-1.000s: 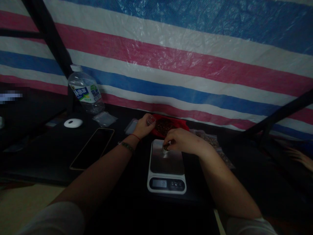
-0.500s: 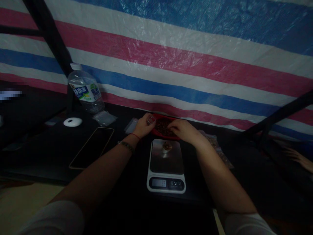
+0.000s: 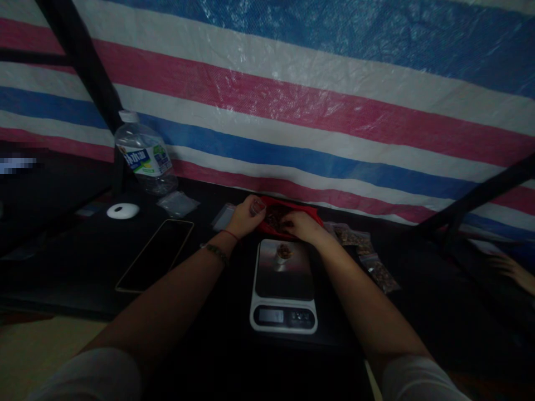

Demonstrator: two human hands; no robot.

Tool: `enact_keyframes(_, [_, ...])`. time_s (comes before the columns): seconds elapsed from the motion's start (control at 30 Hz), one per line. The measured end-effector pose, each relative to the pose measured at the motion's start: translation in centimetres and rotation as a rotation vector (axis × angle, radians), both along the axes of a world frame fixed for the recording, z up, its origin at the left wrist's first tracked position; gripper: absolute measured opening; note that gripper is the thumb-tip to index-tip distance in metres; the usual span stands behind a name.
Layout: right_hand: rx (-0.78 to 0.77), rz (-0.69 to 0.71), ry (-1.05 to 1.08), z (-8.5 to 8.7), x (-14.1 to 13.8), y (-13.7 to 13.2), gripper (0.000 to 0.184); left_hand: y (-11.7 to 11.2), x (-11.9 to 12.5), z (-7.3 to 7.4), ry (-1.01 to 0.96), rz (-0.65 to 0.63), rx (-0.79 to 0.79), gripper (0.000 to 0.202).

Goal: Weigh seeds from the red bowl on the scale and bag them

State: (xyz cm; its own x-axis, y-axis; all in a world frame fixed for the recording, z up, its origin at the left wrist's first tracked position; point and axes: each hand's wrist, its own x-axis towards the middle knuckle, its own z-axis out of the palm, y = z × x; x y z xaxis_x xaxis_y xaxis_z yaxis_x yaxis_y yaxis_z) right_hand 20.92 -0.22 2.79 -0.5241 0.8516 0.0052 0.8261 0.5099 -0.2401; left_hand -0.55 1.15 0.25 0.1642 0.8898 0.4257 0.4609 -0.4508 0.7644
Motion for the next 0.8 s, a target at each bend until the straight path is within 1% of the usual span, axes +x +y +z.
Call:
enact_keyframes(0.17, [0.039,-0.042,-0.036,0.6,0.2,0.2,0.024,0.0,0.0,0.1,0.008,0.004,0.0,0.022])
enact_keyframes(0.33, [0.033,-0.073,-0.034,1.4,0.2,0.0,0.025,0.0,-0.1,0.1,0.008,0.008,-0.004,0.022])
enact_keyframes(0.4, [0.024,-0.066,-0.003,2.5,0.1,-0.6,0.026,0.0,-0.1,0.0,0.0,0.001,0.0,0.021])
enact_keyframes(0.47, [0.013,-0.038,0.045,4.1,-0.1,-1.8,0.026,0.0,0.0,0.0,-0.01,-0.005,0.004,0.021])
enact_keyframes(0.57, [-0.024,0.051,0.116,7.0,-0.8,-4.2,0.022,-0.1,0.0,0.0,-0.021,-0.014,0.013,0.022])
enact_keyframes(0.63, [-0.062,0.115,0.133,8.4,-1.4,-5.8,0.021,-0.1,-0.1,0.1,-0.021,-0.025,0.026,0.022])
enact_keyframes(0.7, [-0.095,0.158,0.123,9.1,-2.1,-7.0,0.021,-0.1,-0.1,0.1,-0.021,-0.03,0.032,0.022])
enact_keyframes(0.8, [-0.13,0.194,0.094,8.9,-2.9,-7.8,0.021,0.0,-0.1,-0.1,-0.019,-0.017,0.021,0.023])
